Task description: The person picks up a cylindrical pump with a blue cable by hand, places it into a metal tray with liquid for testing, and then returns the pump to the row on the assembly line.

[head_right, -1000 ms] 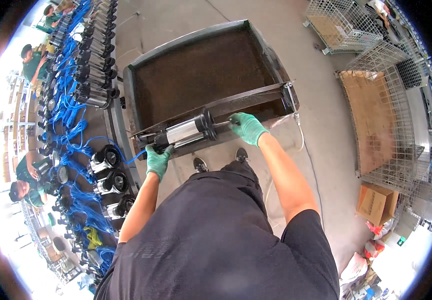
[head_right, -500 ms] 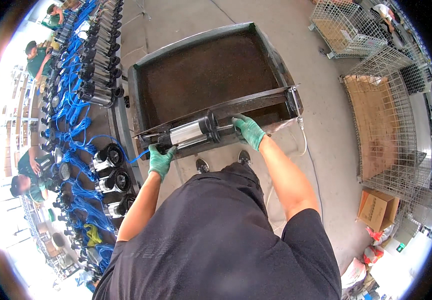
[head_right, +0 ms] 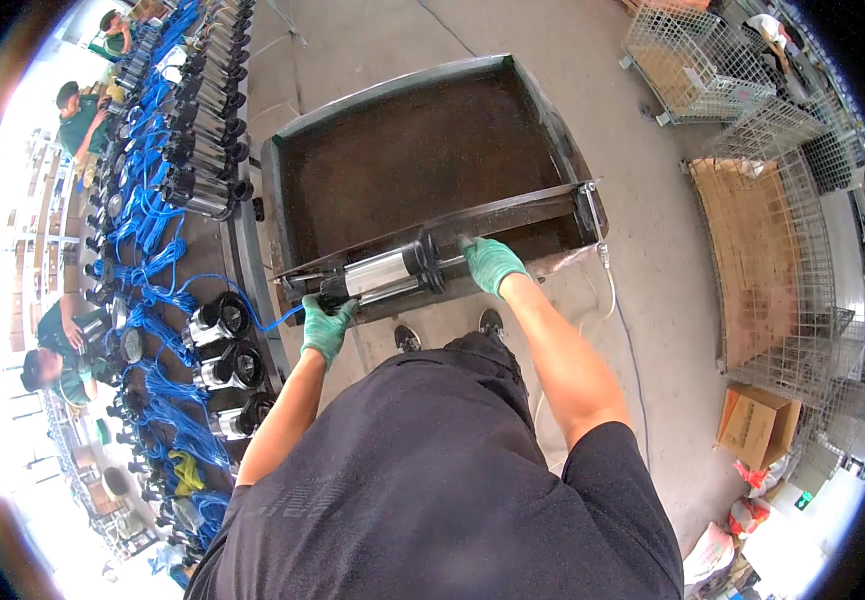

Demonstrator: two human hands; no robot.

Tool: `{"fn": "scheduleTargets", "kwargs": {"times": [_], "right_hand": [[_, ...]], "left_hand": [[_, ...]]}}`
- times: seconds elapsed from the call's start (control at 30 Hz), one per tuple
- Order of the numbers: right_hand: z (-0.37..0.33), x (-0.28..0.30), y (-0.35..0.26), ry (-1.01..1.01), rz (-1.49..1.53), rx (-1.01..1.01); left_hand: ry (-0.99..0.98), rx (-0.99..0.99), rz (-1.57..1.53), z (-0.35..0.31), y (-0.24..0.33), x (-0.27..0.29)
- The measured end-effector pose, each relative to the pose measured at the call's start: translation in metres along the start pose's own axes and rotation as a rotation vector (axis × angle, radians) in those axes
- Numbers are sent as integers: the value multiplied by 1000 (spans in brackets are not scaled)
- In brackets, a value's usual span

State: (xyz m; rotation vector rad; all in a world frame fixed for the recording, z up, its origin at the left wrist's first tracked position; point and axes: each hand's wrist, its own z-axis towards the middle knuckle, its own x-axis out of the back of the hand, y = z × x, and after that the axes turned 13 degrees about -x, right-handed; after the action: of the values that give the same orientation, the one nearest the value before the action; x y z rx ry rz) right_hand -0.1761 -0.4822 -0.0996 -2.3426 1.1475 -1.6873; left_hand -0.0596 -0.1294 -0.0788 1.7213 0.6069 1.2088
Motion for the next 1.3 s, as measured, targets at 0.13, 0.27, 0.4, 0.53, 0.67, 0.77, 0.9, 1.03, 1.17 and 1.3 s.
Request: {"fn": "scheduleTargets", "kwargs": {"times": [0.13, 0.27, 0.4, 0.53, 0.67, 0.77, 0.9, 1.03, 1.17, 1.3], "right_hand": [[8, -24, 16, -65, 661, -246], [-23, 44, -3, -587, 1130, -358], [-26, 46, 10, -630, 1182, -306], [-7, 34, -1, -488, 896, -519], [1, -8, 13, -107, 790, -220], [-6, 2, 29, 100, 575, 167], [-22, 30, 26, 35, 432, 307], [-20, 20, 16, -182, 724, -65], [-23, 22, 5, -337, 1156, -361], [-44, 44, 3, -606, 1523, -400]], "left_hand": [[-10, 36, 2, 2, 13, -1], [22, 0, -31, 3, 1, 3], [11, 0, -19, 4, 9, -1], [15, -33, -43, 1, 3, -3], [3, -20, -65, 0, 4, -3], [18, 7, -78, -2, -2, -1], [39, -31, -41, -2, 1, -2], [16, -2, -63, 1, -5, -2], [34, -12, 55, 1, -3, -4], [9, 35, -63, -2, 5, -4]]}}
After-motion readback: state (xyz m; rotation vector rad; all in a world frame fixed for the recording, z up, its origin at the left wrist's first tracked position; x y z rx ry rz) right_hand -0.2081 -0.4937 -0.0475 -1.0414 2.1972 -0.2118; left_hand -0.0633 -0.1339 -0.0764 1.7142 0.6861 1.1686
